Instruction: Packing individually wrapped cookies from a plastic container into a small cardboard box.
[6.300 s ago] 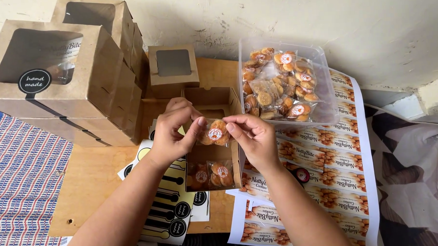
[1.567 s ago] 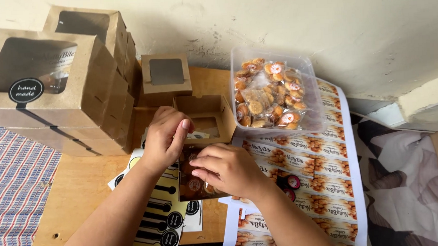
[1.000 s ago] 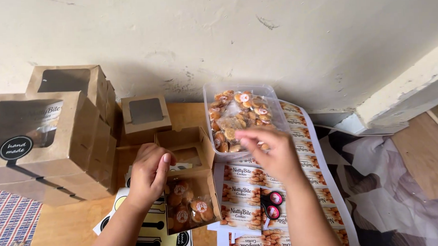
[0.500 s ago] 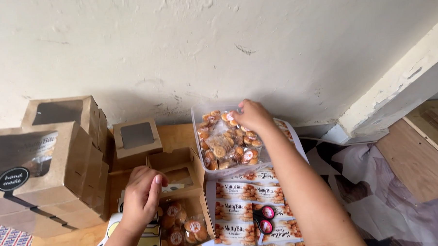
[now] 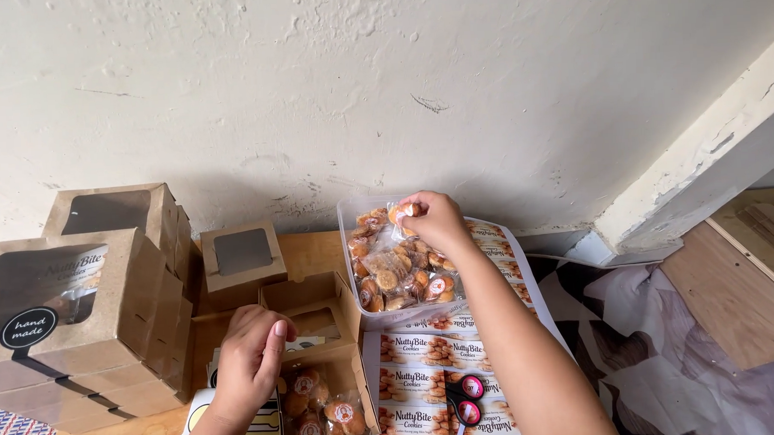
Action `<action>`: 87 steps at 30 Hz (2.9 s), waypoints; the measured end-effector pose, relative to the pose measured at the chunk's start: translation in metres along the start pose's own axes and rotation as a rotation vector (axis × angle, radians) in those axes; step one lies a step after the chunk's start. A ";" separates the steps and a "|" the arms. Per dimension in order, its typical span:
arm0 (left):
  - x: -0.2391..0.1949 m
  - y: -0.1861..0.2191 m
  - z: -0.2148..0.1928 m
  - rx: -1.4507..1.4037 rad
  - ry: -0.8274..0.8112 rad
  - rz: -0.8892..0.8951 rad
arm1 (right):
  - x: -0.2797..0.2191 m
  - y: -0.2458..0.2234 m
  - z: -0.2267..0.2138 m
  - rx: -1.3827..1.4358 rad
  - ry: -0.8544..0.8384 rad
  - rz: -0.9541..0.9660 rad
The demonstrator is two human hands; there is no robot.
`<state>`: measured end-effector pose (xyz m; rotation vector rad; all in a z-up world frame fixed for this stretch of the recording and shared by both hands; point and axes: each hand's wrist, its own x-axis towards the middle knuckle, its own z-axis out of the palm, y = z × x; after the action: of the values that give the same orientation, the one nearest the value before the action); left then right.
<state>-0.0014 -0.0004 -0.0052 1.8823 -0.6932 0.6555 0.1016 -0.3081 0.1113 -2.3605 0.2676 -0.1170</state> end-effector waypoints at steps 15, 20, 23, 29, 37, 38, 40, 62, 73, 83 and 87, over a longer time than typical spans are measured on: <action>0.004 -0.003 -0.005 -0.039 0.043 0.135 | -0.139 0.010 0.092 0.853 -0.256 -0.388; 0.008 0.004 -0.002 -0.015 0.081 0.153 | -0.140 0.013 0.108 0.839 -0.222 -0.529; 0.005 0.003 0.001 -0.012 0.080 0.168 | -0.144 0.022 0.110 0.805 -0.183 -0.543; 0.007 0.004 0.000 -0.051 0.072 0.175 | -0.158 0.014 0.113 0.731 -0.193 -0.596; 0.007 0.000 -0.001 -0.104 0.081 0.149 | -0.162 0.008 0.124 0.734 -0.170 -0.526; 0.006 -0.002 0.000 -0.109 0.079 0.156 | -0.161 0.008 0.125 0.700 -0.132 -0.548; 0.006 -0.003 0.000 -0.112 0.073 0.154 | -0.161 0.007 0.124 0.668 -0.099 -0.562; 0.001 -0.008 0.001 -0.176 0.025 0.170 | -0.161 0.009 0.121 0.587 0.062 -0.652; 0.002 -0.006 0.002 -0.141 0.041 0.176 | -0.159 0.013 0.122 0.593 0.142 -0.683; 0.003 -0.003 0.003 -0.091 0.062 0.187 | -0.157 0.015 0.122 0.561 0.199 -0.707; 0.004 -0.005 0.002 -0.051 0.063 0.168 | -0.154 0.023 0.123 0.587 0.231 -0.680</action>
<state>0.0055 -0.0009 -0.0065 1.7615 -0.8255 0.7928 -0.0325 -0.2063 0.0062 -1.7561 -0.4234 -0.6938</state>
